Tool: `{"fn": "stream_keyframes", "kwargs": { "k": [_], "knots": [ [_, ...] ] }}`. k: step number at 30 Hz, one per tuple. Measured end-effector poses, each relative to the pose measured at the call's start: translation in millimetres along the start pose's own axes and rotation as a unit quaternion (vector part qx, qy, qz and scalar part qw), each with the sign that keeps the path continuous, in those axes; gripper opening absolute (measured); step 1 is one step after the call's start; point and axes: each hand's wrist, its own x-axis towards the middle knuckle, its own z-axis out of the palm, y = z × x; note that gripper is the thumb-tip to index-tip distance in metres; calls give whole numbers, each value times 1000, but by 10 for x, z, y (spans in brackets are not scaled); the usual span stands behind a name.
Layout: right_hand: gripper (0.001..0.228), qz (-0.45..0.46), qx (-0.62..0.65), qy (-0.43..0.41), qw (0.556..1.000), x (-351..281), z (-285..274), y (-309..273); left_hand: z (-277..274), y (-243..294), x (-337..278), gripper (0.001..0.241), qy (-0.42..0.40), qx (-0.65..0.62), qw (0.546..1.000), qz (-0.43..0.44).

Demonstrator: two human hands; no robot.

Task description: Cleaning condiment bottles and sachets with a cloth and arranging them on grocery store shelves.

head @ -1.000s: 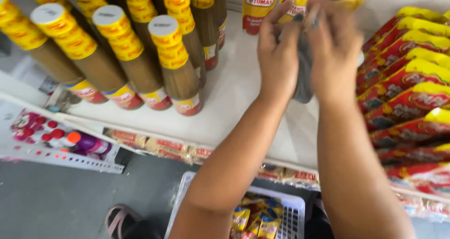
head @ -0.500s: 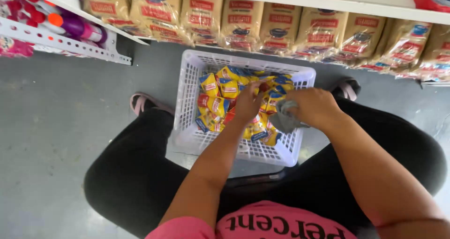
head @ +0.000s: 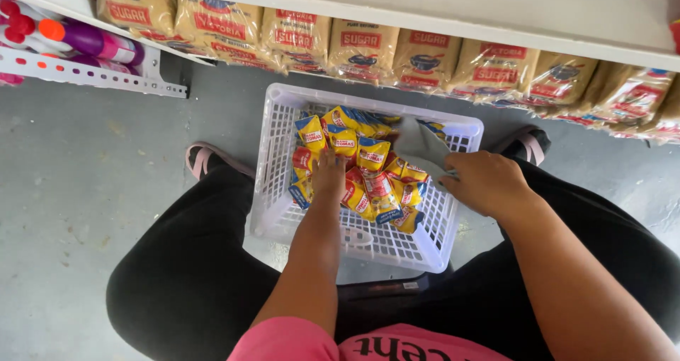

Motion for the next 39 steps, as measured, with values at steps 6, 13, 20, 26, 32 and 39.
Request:
{"fn": "stream_keyframes", "kwargs": {
  "k": [6,13,20,26,32,39],
  "knots": [
    [35,-58,41,-64,995,56,-49,-95,751,-661,285,29,280,57,954,91],
    [30,-91,44,-100,990,137,68,-183,366,-775,173,16,60,110,957,260],
    [32,-116,92,-83,986,307,199,-119,195,-778,258,20,-207,30,966,150],
    [35,-88,404,-23,910,465,131,-46,-1291,-56,520,66,-183,-386,897,-110],
    [19,-80,765,56,637,-360,-382,-423,-2715,452,185,65,-187,-684,696,-111],
    [9,-350,839,57,413,-860,-372,-194,-3886,419,-615,35,-100,-889,424,-143]
  ]
}}
